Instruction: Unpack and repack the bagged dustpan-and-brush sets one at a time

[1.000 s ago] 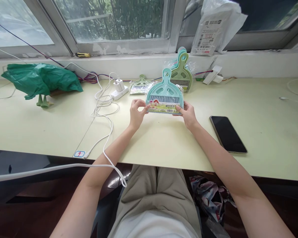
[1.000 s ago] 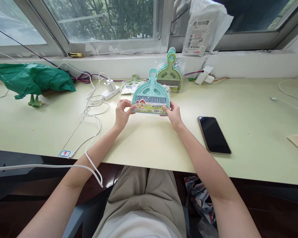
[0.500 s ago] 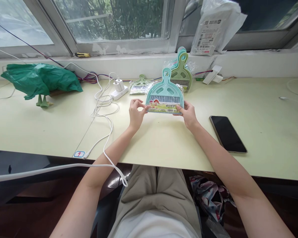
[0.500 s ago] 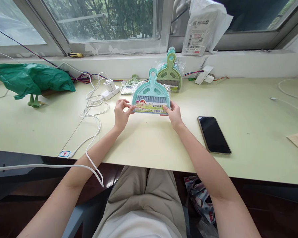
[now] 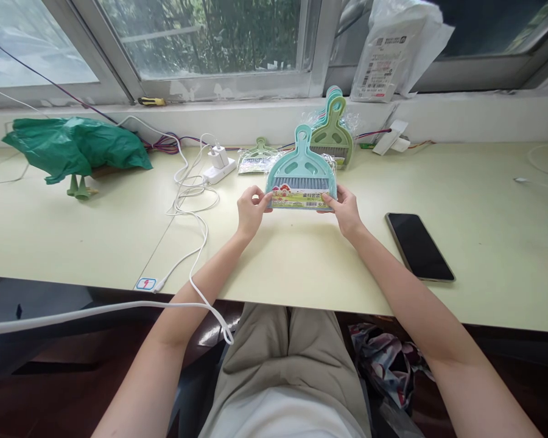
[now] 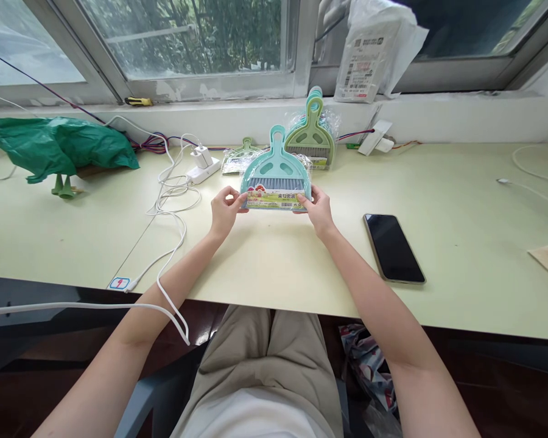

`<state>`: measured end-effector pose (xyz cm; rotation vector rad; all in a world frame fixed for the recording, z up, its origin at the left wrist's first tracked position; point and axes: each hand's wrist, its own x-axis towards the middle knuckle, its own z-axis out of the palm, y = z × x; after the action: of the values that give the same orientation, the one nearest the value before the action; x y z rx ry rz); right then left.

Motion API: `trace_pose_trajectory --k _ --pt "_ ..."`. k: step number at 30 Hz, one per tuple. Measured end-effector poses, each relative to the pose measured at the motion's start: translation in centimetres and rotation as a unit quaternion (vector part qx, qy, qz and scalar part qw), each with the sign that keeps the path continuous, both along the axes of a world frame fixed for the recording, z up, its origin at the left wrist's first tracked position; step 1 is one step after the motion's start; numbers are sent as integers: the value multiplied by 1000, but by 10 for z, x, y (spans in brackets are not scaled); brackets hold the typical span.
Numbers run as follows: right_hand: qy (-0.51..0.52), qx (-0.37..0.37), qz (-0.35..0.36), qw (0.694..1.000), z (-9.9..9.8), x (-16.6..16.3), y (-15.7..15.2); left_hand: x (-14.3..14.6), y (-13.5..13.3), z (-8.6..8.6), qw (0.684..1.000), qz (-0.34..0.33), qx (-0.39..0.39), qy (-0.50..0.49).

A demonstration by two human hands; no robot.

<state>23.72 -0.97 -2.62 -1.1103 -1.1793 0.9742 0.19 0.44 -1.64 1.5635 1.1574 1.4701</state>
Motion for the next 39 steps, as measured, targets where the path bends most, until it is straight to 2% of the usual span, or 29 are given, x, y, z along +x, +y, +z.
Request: trace_pose_trajectory --k 6,14,21,32,39 --pt "-12 9 10 1000 -1 -3 -1 -3 2 -3 999 16 -11 38" --pt "-19 14 11 1000 -6 -5 2 0 -1 -3 989 33 50 138" --pt "-24 13 10 1000 -6 -5 1 3 -1 -7 986 44 55 150" --pt "-20 9 3 1000 -7 -4 2 2 -4 -2 978 13 81 190" --pt "-23 16 -3 1000 -7 -3 3 3 -7 -1 962 -4 76 264"
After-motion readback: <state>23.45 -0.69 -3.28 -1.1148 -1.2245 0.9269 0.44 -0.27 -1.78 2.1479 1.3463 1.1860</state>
